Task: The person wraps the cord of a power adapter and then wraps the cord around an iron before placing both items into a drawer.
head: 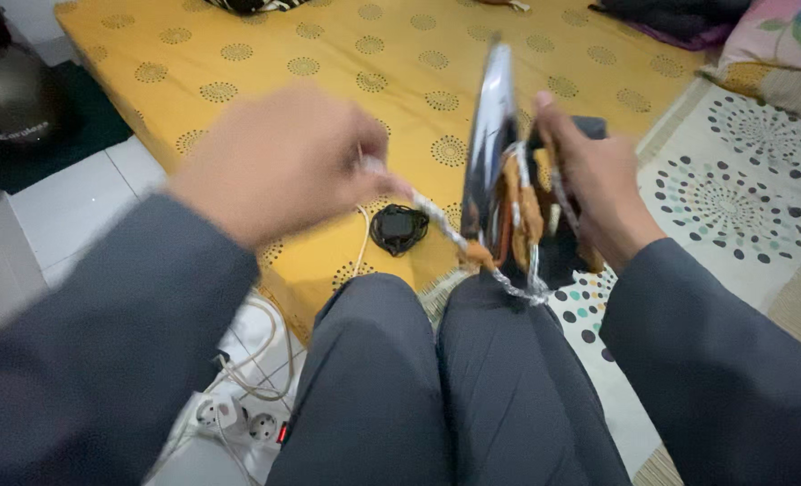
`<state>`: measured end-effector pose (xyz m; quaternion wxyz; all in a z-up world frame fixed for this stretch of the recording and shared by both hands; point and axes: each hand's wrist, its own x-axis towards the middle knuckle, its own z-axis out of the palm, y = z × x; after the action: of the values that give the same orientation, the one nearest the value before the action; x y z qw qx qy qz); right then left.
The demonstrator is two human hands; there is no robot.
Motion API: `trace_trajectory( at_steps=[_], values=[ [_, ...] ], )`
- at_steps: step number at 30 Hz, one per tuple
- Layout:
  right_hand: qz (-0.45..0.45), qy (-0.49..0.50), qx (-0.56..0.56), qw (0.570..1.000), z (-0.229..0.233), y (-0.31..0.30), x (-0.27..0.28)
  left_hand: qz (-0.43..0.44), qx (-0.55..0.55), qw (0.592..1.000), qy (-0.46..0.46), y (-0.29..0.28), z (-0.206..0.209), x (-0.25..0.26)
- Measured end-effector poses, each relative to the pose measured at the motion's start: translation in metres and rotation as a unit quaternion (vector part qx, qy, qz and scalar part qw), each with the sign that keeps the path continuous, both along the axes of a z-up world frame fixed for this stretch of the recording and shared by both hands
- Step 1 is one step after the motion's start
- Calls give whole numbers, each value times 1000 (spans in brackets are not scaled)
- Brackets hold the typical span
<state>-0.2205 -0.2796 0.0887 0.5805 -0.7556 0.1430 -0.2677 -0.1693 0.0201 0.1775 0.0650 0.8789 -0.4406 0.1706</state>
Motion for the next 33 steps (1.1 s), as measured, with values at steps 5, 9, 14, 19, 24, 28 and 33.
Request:
trace_trajectory(
  at_steps=[5,9,14,19,24,28,33],
  values=[
    [75,188,-74,977,24,36,-14,-76,-39,995,-43,-12,27,65],
    [188,193,15,963,21,42,-24,-47,-32,992,110,-34,24,96],
    [234,165,60,956,9,29,-27,-134,-91,958,235,-58,-22,131],
    [178,81,220,956,15,32,-39,-80,-115,885,443,-63,-121,141],
    [197,-101,342,913,10,20,-31,-45,-122,860,494,-40,-248,83],
    [121,-111,400,902,-1,-9,-24,-66,-266,769,578,-7,-273,37],
    [69,-135,453,879,-27,-40,-11,62,-70,910,403,40,-225,16]
  ],
)
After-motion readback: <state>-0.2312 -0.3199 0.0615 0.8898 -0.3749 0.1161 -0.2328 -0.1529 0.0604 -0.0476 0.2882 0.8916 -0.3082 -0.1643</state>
